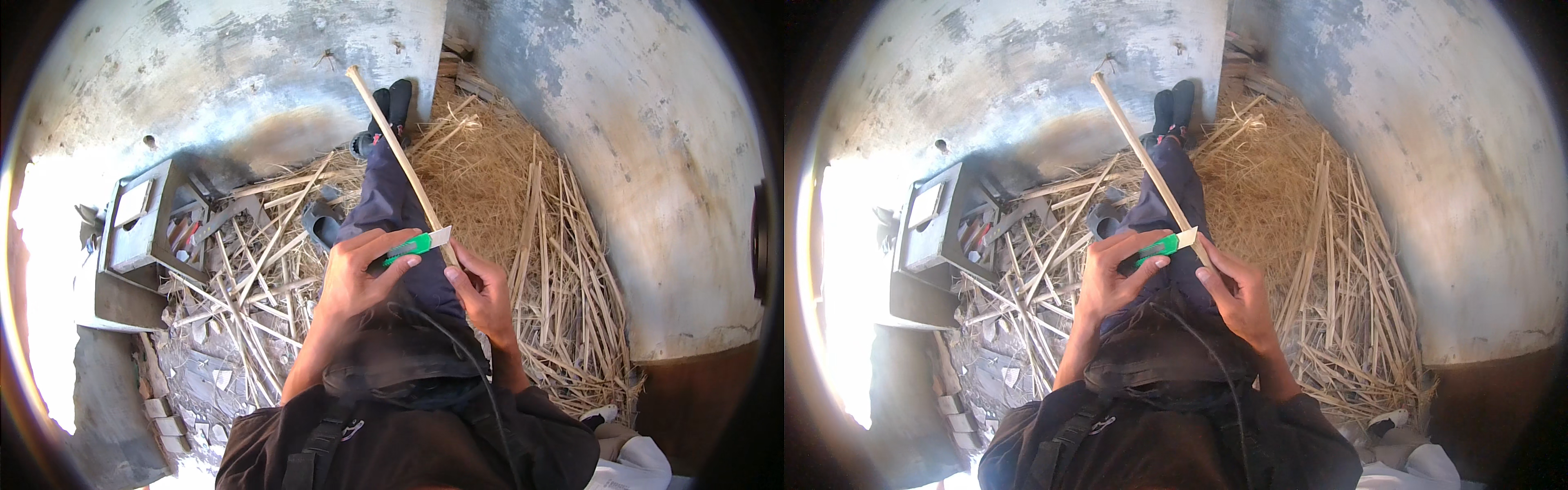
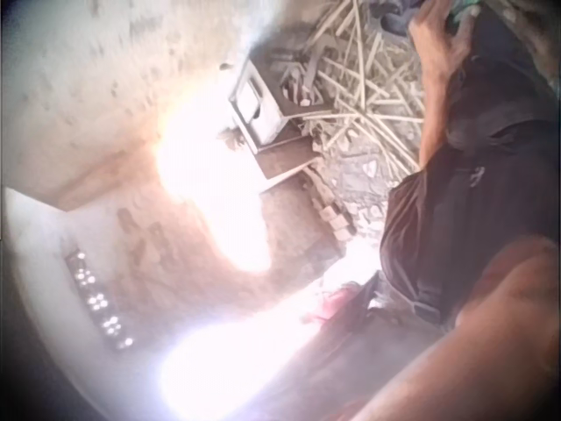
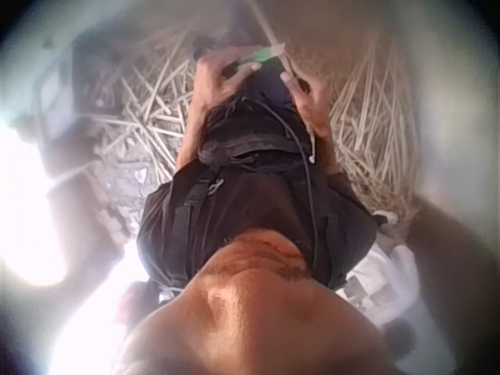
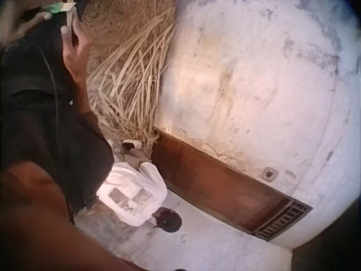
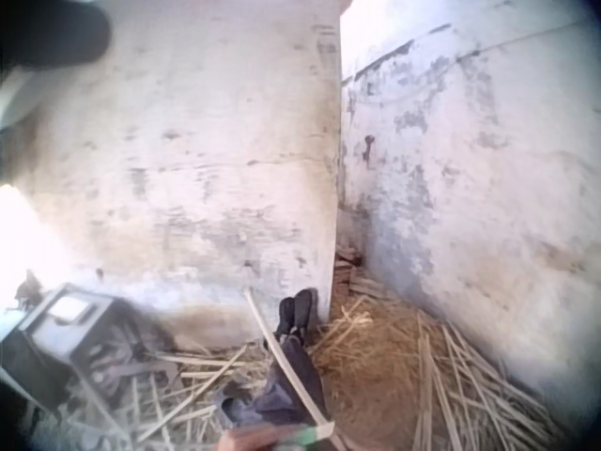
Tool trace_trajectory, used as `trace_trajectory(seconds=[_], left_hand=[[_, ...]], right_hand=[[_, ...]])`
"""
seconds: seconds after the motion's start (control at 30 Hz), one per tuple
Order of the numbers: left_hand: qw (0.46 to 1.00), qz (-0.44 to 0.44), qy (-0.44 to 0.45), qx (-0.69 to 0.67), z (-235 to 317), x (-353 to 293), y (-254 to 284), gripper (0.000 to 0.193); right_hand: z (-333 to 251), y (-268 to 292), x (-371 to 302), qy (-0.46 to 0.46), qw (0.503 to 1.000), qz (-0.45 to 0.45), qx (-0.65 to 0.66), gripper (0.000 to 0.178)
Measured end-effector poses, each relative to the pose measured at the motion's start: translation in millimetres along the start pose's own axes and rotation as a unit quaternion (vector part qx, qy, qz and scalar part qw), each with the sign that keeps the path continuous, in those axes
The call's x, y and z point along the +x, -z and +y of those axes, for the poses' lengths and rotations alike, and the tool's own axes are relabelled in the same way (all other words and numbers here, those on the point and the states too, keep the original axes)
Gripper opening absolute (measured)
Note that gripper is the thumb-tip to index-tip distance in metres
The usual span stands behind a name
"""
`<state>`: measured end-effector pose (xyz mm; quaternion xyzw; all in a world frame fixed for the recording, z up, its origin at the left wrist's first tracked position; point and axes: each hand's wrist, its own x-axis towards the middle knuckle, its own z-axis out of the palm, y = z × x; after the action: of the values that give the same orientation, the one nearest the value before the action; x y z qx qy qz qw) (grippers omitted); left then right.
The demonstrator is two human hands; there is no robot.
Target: The person sits on the floor and uses a green utility knife to shave the surface of a long bamboo stick. They hold the stick with one hand and scrape the blade along its length with the other, removing thin strips of material.
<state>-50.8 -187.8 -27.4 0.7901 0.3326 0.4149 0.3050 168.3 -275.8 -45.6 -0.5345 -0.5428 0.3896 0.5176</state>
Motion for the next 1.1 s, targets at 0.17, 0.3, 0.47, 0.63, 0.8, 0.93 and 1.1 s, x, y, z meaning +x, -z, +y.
trace_trajectory(seconds=[0.17, 0.3, 0.47, 0.63, 0.8, 0.93, 1.1], left_hand=[[0.998, 0.034, -0.012, 0.042, 2, -4, -7, 0.040], [0.994, 0.088, -0.034, 0.047, -9, -9, -17, 0.038], [0.993, 0.097, -0.032, 0.055, -13, -12, -21, 0.037], [0.990, 0.112, -0.039, 0.076, -17, -8, -19, 0.035], [0.977, 0.186, -0.031, 0.102, -29, 13, 0, 0.032], [0.983, 0.165, -0.022, 0.082, -42, 31, 12, 0.029], [0.981, 0.179, -0.020, 0.071, -33, 40, 7, 0.028]], right_hand=[[-6, 1, 0, 0.084, 0.991, 0.033, -0.100, 0.048], [-8, -2, -2, 0.111, 0.981, 0.046, -0.150, 0.046], [-12, -3, -7, 0.073, 0.984, 0.037, -0.160, 0.045], [-14, -3, -11, 0.065, 0.979, 0.040, -0.190, 0.046], [-9, -4, -22, 0.060, 0.980, 0.038, -0.187, 0.045], [2, 0, -30, 0.035, 0.983, 0.031, -0.180, 0.044], [0, 0, -27, 0.027, 0.985, 0.050, -0.165, 0.044]])
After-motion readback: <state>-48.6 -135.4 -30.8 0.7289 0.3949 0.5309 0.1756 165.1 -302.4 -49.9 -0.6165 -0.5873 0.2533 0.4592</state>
